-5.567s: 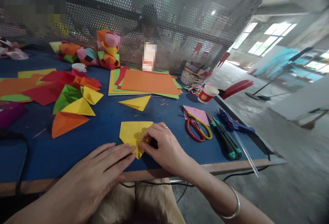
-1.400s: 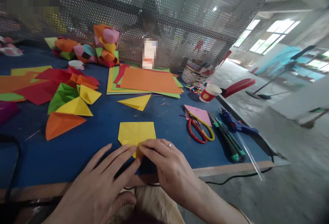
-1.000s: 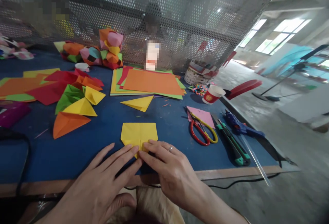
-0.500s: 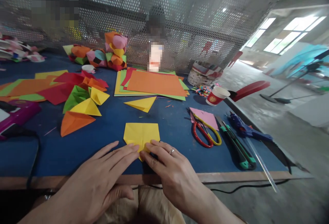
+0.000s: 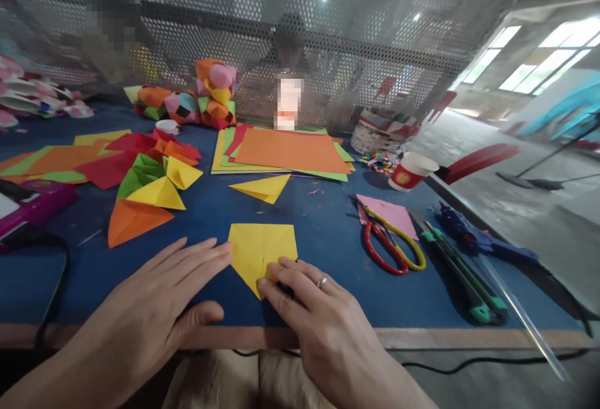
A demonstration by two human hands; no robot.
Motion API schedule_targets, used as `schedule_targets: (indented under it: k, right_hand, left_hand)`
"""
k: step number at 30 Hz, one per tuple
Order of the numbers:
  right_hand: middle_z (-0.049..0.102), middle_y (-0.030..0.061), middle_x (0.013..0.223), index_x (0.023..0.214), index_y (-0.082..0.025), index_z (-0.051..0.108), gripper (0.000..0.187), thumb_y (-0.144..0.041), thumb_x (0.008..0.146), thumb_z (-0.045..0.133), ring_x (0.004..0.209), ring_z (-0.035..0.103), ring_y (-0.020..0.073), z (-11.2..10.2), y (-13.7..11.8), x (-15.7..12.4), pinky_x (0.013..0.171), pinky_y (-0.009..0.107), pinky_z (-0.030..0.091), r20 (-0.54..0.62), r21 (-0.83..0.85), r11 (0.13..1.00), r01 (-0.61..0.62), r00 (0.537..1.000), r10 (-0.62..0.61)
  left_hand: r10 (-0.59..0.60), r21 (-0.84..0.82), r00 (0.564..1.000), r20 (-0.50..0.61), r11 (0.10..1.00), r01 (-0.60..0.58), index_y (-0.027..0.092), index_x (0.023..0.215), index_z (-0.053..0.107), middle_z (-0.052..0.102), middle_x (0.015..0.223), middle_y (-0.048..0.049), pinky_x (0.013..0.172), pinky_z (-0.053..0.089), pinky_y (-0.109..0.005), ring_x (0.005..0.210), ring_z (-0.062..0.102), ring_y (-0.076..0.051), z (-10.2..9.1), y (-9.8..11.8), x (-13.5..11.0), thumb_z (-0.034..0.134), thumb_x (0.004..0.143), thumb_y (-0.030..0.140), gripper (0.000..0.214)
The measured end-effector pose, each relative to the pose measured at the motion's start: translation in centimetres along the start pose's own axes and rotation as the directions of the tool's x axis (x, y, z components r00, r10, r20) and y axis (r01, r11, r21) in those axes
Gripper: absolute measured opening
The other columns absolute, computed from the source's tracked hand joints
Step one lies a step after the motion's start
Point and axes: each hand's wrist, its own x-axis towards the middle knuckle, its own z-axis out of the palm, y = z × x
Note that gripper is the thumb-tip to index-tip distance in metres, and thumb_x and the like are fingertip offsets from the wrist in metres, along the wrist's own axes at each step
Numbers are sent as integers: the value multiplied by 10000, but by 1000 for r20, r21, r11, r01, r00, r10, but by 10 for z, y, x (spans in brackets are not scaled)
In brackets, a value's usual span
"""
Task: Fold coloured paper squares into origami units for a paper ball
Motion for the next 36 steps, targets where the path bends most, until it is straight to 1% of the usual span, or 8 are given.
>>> schedule_targets:
  k: [7, 11, 14, 18, 22, 26, 30, 36]
  right_hand:
    - [661, 98, 1351, 1336, -124, 612, 491, 19, 887, 472, 1294, 583, 237, 0, -1, -1, 1180, 365, 457, 20, 7, 1000, 3, 1000, -3]
    - [649, 99, 1362, 1371, -129, 586, 540, 34, 870, 471, 1310, 568, 244, 1, -2, -2, 1183, 373, 453, 20, -4, 1000, 2, 1000, -2]
    - [653, 96, 1355, 1370, -135, 588, 546, 40, 866, 471, 1308, 570, 248, 1, -3, -2, 1176, 383, 463, 27, -1, 1000, 1, 1000, -1]
    - [666, 105, 1330, 1321, -125, 616, 479, 37, 889, 484, 1271, 593, 226, 0, -3, -1, 1163, 355, 472, 1, -7, 1000, 3, 1000, -3]
    - [676, 105, 1313, 1294, -129, 629, 466, 41, 886, 482, 1245, 610, 215, 1, -3, 1, 1134, 344, 494, -21, -26, 1000, 13, 1000, -13]
    - [687, 111, 1297, 1286, -136, 640, 447, 17, 895, 488, 1218, 630, 220, 1, -2, 1, 1105, 353, 518, -17, -46, 999, 14, 1000, -14]
    - [690, 129, 1292, 1297, -113, 648, 436, 6, 904, 502, 1209, 641, 234, 0, -1, 2, 1094, 367, 529, -12, -40, 999, 19, 1000, -19]
    - [694, 133, 1293, 1301, -107, 656, 392, -40, 933, 540, 1198, 663, 241, -5, -2, 4, 1081, 371, 547, 50, -53, 998, 18, 999, -16]
  left_hand:
    - [81, 75, 996, -26, 994, -79, 228, 1480, 515, 712, 1345, -28, 1085, 476, -417, 1202, 680, -248, -10, 11, 10, 438, 1044, 522, 531]
    - [206, 7, 978, -17, 978, -206, 172, 1574, 371, 704, 1358, -45, 1129, 454, -338, 1250, 648, -196, -12, 32, 10, 460, 1038, 536, 654]
    - [190, 17, 981, -31, 982, -189, 136, 1490, 482, 707, 1352, -50, 1076, 493, -322, 1221, 665, -190, -11, 39, 11, 460, 1029, 569, 632]
    - [122, 88, 991, -59, 989, -116, 121, 1279, 641, 745, 1272, -79, 986, 527, -355, 1132, 712, -219, -10, 25, 17, 402, 1060, 521, 515]
    - [114, 136, 991, -69, 985, -103, 105, 1271, 640, 749, 1249, -100, 1018, 489, -387, 1128, 707, -240, -8, 17, 18, 370, 1075, 489, 509]
    - [145, 49, 983, -115, 989, -140, 97, 1290, 625, 731, 1257, -100, 1132, 410, -370, 1193, 656, -227, -2, 34, 10, 431, 1070, 420, 437]
    - [140, -27, 981, -133, 989, -145, 115, 1302, 619, 710, 1266, -96, 1084, 465, -344, 1177, 642, -214, 3, 50, 5, 469, 1051, 476, 465]
    - [148, -35, 985, -87, 988, -151, 166, 1279, 633, 699, 1231, -86, 1063, 484, -391, 1171, 628, -231, 6, 51, 7, 417, 1061, 487, 445]
